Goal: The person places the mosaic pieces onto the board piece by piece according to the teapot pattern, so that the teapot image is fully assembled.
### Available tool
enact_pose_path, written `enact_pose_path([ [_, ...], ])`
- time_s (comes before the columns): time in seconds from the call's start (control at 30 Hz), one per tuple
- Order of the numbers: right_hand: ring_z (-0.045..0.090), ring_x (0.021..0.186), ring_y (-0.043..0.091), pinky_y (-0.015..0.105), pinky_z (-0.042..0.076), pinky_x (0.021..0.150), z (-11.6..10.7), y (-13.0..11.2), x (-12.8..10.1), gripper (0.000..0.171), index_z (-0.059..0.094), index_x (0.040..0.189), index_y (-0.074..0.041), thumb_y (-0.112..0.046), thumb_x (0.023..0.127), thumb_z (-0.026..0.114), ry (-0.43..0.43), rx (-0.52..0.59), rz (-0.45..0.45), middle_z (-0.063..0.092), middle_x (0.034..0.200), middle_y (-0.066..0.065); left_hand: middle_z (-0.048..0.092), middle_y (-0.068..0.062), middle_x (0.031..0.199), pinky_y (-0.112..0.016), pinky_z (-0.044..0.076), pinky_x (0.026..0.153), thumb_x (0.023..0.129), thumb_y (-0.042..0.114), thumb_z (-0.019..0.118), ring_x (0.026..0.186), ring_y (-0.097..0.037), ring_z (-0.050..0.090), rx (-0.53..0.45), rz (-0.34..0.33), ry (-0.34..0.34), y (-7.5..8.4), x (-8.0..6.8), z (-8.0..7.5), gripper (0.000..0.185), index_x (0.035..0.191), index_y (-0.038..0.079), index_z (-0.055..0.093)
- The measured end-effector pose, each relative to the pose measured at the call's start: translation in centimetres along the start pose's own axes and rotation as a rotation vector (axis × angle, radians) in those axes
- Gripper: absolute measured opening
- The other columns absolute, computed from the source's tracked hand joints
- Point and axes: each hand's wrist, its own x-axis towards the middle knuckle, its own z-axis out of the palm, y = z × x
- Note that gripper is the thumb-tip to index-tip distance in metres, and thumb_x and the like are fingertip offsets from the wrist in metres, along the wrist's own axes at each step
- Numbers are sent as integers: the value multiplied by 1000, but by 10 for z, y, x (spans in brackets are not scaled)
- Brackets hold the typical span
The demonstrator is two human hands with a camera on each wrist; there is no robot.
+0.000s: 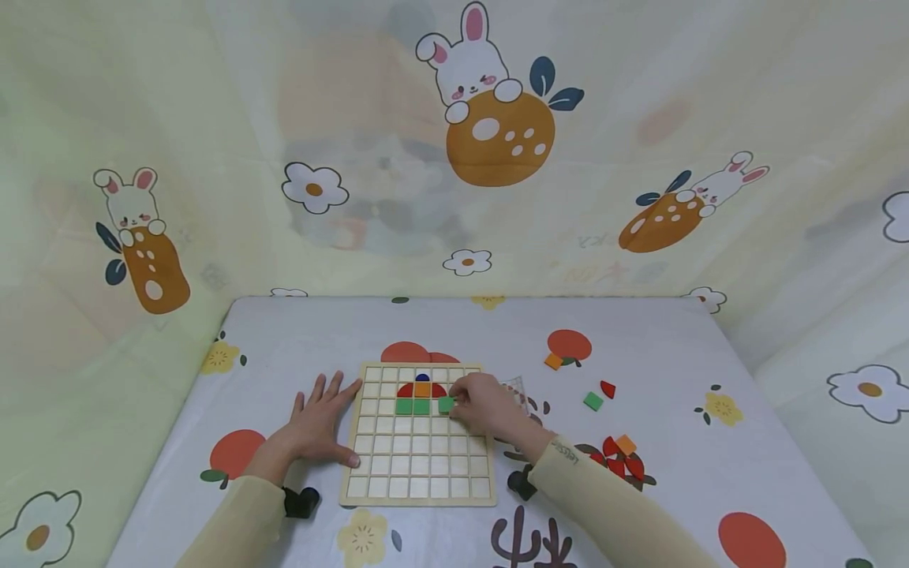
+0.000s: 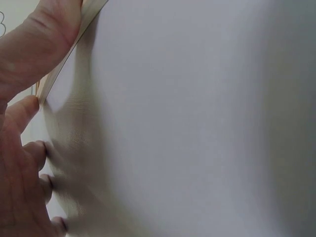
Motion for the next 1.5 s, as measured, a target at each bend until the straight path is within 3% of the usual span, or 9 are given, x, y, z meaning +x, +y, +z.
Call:
enact_pose_path([
  [0.17,50,71,12,27,46,66,5,-1,4,22,70,98,-1,-11,80,77,22,-9,-57,62,82,0,9,-19,158,-70,-1,106,47,55,89,143,-45,-4,3,-1,5,1,0,0,128,152,18,26],
  [0.73,51,74,13,29,48,70,11,-6,2,20,69,99,-2,-10,82,75,14,30,23,61,83,0,10,-19,158,-70,-1,106,47,56,88,143,-45,-4,7,8,6,0,1,1,128,152,18,26],
  [1.1,51,74,12,27,47,68,12,-6,2,20,69,100,-3,-11,82,75,-5,20,15,61,83,-1,10,-19,158,-70,-1,106,46,54,89,143,-44,-3,-4,10,6,-1,2,2,128,152,18,26],
  [1.3,54,75,11,29,49,69,7,-1,0,21,70,102,-4,-9,82,74,43,81,0,64,87,1,9,-19,158,-70,-2,106,47,54,89,143,-45,-5,-6,0,-4,0,2,2,128,152,18,25],
  [1.5,53,74,13,28,48,67,-10,11,-7,22,70,103,-5,-10,82,73,73,184,70,62,83,-3,9,-19,158,-70,-1,106,48,53,89,143,-45,-4,-1,6,-6,-1,0,-1,127,152,17,25],
])
